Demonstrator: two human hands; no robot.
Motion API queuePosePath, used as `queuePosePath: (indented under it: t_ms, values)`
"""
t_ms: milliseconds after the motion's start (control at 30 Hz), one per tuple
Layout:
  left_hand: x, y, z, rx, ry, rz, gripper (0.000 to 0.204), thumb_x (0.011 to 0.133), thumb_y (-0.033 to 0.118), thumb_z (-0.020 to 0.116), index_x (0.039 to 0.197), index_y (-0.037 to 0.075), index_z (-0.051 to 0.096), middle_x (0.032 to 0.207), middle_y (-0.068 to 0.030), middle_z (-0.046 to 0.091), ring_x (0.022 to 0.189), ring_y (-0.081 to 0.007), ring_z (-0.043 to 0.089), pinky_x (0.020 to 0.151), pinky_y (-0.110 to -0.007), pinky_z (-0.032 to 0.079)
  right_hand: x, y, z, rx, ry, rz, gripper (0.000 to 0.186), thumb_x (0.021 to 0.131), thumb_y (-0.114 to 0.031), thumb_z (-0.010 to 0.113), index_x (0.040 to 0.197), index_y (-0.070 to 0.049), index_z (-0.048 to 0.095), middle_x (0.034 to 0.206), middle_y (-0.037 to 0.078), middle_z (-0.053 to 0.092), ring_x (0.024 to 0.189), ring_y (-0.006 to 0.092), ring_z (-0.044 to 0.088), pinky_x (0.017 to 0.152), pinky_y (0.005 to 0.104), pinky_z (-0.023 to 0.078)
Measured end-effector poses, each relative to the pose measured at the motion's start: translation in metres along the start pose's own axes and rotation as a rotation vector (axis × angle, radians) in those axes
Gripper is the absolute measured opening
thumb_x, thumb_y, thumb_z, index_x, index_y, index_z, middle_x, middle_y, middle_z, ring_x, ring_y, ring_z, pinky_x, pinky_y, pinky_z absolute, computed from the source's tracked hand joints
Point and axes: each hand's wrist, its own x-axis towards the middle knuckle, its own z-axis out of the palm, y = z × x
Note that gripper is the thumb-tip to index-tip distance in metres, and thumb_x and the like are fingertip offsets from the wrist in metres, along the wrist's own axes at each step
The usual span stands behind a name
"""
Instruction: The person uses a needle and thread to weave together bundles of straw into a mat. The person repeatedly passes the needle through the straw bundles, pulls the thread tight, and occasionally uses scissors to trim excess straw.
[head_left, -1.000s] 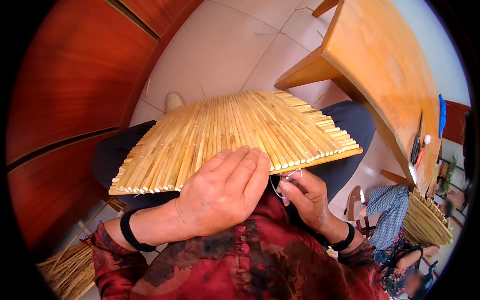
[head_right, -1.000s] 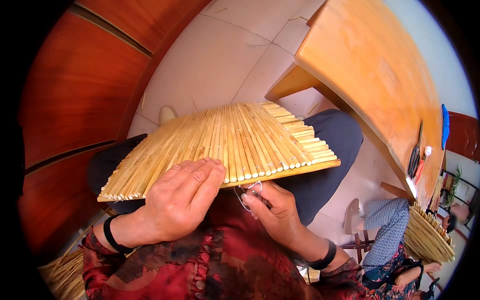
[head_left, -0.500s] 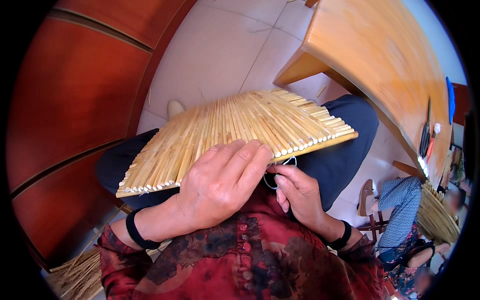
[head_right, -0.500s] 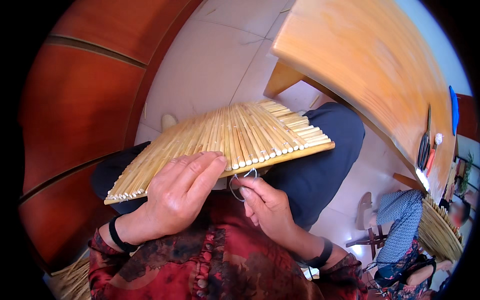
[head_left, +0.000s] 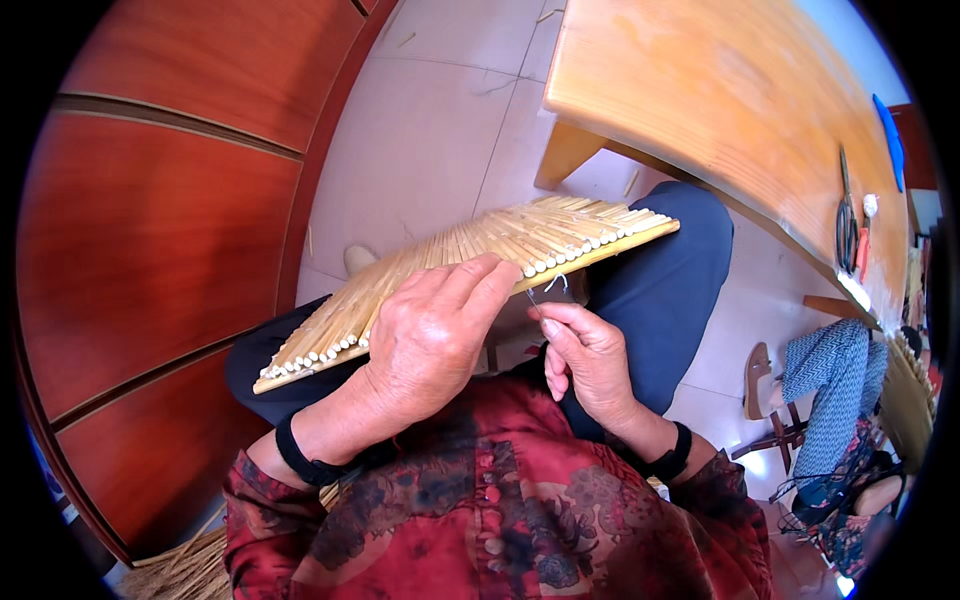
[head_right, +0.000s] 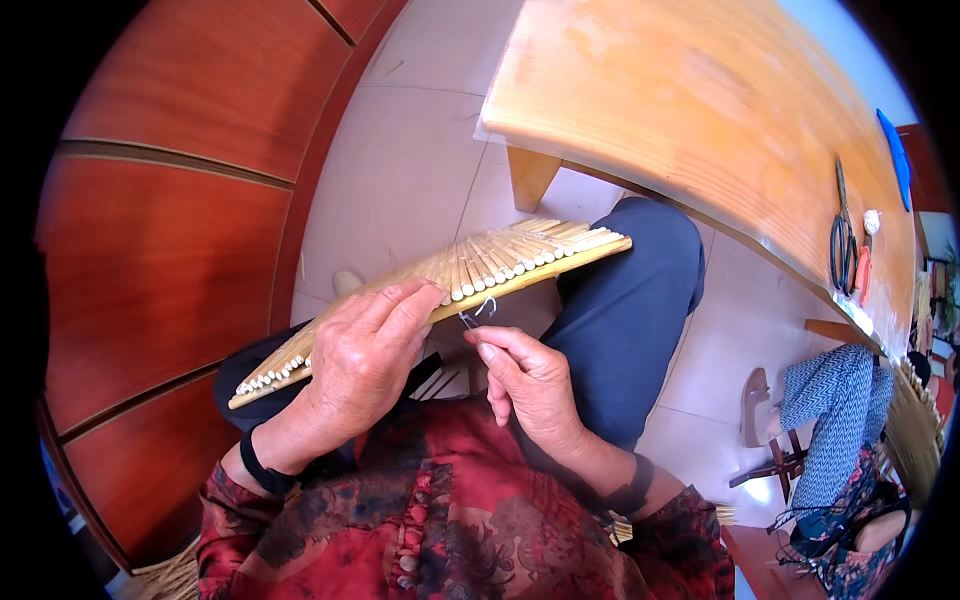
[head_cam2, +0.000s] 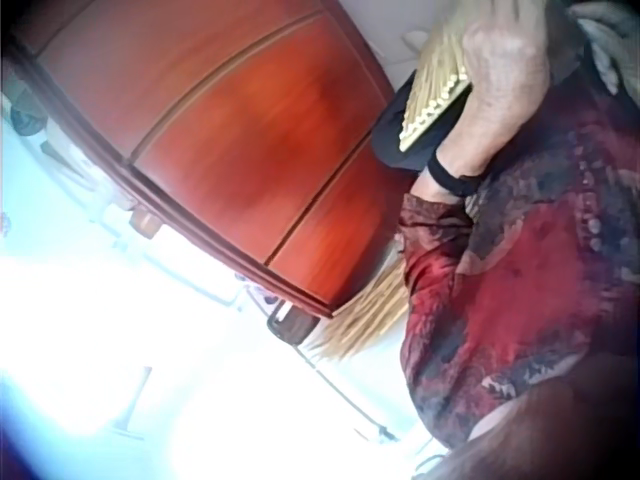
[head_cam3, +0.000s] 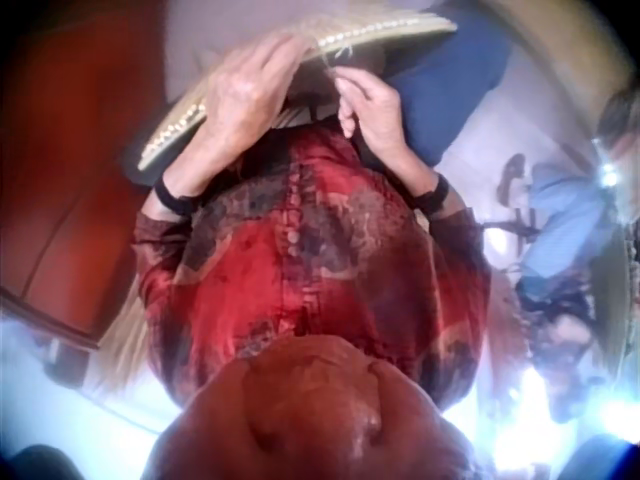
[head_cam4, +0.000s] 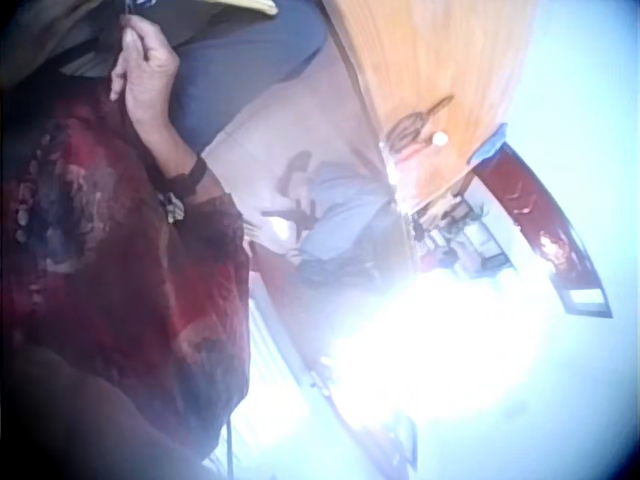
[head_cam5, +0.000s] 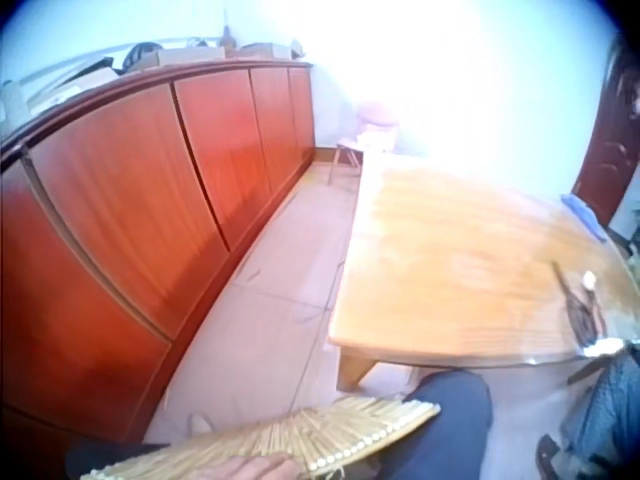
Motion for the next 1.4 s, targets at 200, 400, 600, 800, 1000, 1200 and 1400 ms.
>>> queuePosePath:
  t_ms: [200,400,600,800,1000,1200,1400]
  values:
    - [0.002,0.002,0.001,0.004,-0.002,-0.024,0.040,0.063,-0.004,0.065,0.101,0.004,0.056,0.093,-0.0125,0.061,0.080,-0.0299,0.061,0.066,-0.037,0.048,-0.002,-0.004,0.005,0.010,-0.011,-0.030,0.022,0.091,-0.012,0.050,0.107,0.003,0.055,0.058,-0.001,0.044,0.044,0.0045,0.039,0.037,0.0183,0.034]
    - [0.001,0.002,0.000,0.010,-0.013,-0.036,0.039,0.064,-0.005,0.064,0.101,0.004,0.056,0.098,-0.0121,0.059,0.079,-0.0293,0.061,0.065,-0.037,0.049,-0.002,0.003,0.010,0.004,0.003,-0.094,0.023,0.092,-0.013,0.049,0.111,-0.001,0.055,0.063,-0.005,0.043,0.052,0.0005,0.037,0.044,0.0149,0.031]
    - [-0.001,-0.003,0.004,0.027,0.008,-0.017,0.038,0.064,-0.005,0.063,0.101,0.003,0.056,0.096,-0.0121,0.060,0.077,-0.0291,0.061,0.065,-0.036,0.049,0.002,0.004,0.017,-0.044,0.051,-0.145,0.023,0.092,-0.013,0.049,0.111,0.000,0.056,0.066,-0.005,0.045,0.054,0.0005,0.038,0.046,0.0153,0.032]
    - [0.004,-0.004,0.001,0.020,0.021,0.004,0.037,0.065,-0.004,0.063,0.101,0.003,0.057,0.094,-0.0122,0.061,0.076,-0.0290,0.061,0.064,-0.035,0.049,0.007,0.004,0.015,-0.133,0.071,-0.232,0.024,0.093,-0.015,0.049,0.109,0.001,0.056,0.060,-0.003,0.044,0.048,0.0016,0.037,0.040,0.0159,0.031]
    - [0.003,-0.003,0.001,0.046,0.046,0.004,0.035,0.065,-0.004,0.063,0.099,0.003,0.058,0.094,-0.0121,0.061,0.075,-0.0285,0.062,0.063,-0.036,0.049,0.007,-0.001,0.020,-0.146,0.086,-0.216,0.022,0.092,-0.012,0.049,0.108,0.000,0.058,0.071,-0.003,0.051,0.056,0.0017,0.041,0.049,0.0166,0.036]
    - [0.001,-0.006,0.004,0.068,0.077,0.036,0.033,0.067,-0.003,0.062,0.100,0.002,0.059,0.093,-0.0115,0.062,0.071,-0.0272,0.062,0.061,-0.035,0.049,0.012,-0.004,0.022,-0.191,0.095,-0.233,0.022,0.092,-0.012,0.048,0.108,0.001,0.058,0.074,-0.002,0.053,0.057,0.0024,0.042,0.050,0.0176,0.037]
    - [0.001,-0.007,0.004,0.084,0.086,0.045,0.033,0.068,-0.003,0.061,0.100,0.002,0.060,0.093,-0.0114,0.061,0.069,-0.0267,0.061,0.060,-0.034,0.049,0.014,-0.008,0.024,-0.207,0.095,-0.232,0.022,0.092,-0.011,0.048,0.107,0.001,0.058,0.072,-0.002,0.054,0.056,0.0026,0.042,0.049,0.0179,0.037]
